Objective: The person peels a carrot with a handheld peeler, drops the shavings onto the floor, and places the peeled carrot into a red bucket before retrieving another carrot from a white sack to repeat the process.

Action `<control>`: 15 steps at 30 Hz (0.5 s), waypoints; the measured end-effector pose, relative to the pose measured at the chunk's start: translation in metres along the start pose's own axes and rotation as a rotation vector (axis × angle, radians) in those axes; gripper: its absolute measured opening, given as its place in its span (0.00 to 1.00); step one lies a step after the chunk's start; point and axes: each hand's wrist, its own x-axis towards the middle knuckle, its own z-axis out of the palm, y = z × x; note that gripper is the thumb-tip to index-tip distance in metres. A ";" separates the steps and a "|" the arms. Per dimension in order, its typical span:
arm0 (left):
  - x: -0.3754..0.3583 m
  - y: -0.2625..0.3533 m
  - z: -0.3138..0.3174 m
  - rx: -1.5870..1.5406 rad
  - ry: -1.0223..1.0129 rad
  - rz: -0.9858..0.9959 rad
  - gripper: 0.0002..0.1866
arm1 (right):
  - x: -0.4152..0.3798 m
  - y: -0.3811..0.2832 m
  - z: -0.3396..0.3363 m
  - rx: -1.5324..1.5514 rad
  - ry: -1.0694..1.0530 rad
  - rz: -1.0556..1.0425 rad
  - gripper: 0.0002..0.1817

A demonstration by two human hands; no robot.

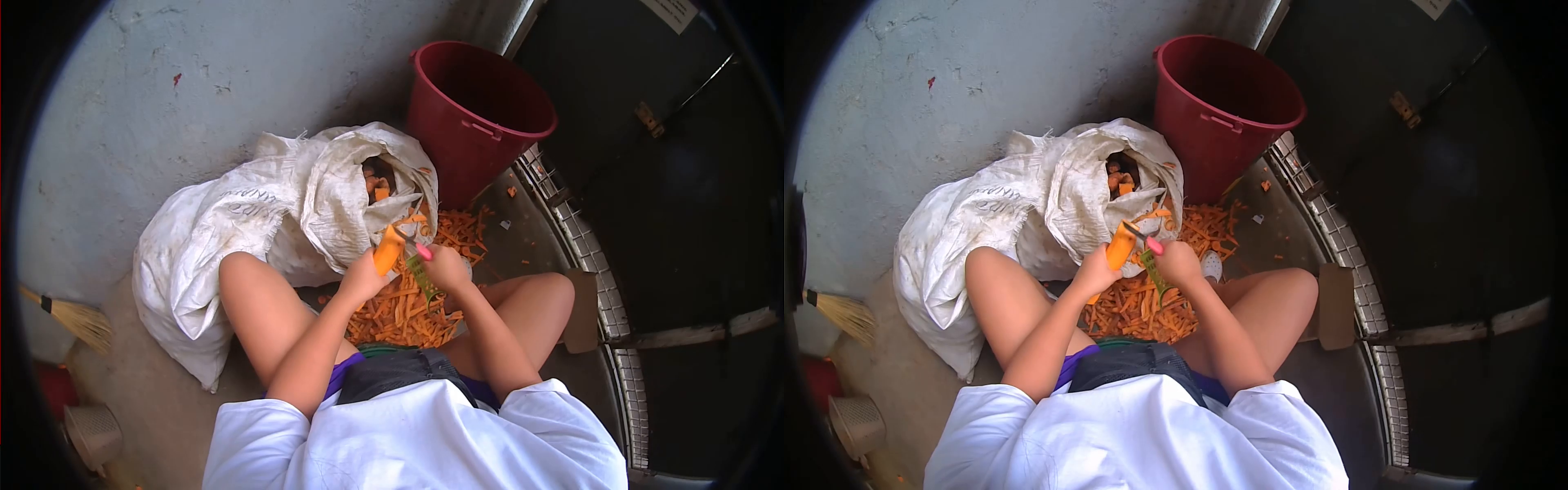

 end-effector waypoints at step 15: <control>0.001 0.009 -0.006 -0.340 -0.389 -0.233 0.17 | 0.021 0.033 0.010 -0.084 0.267 0.253 0.10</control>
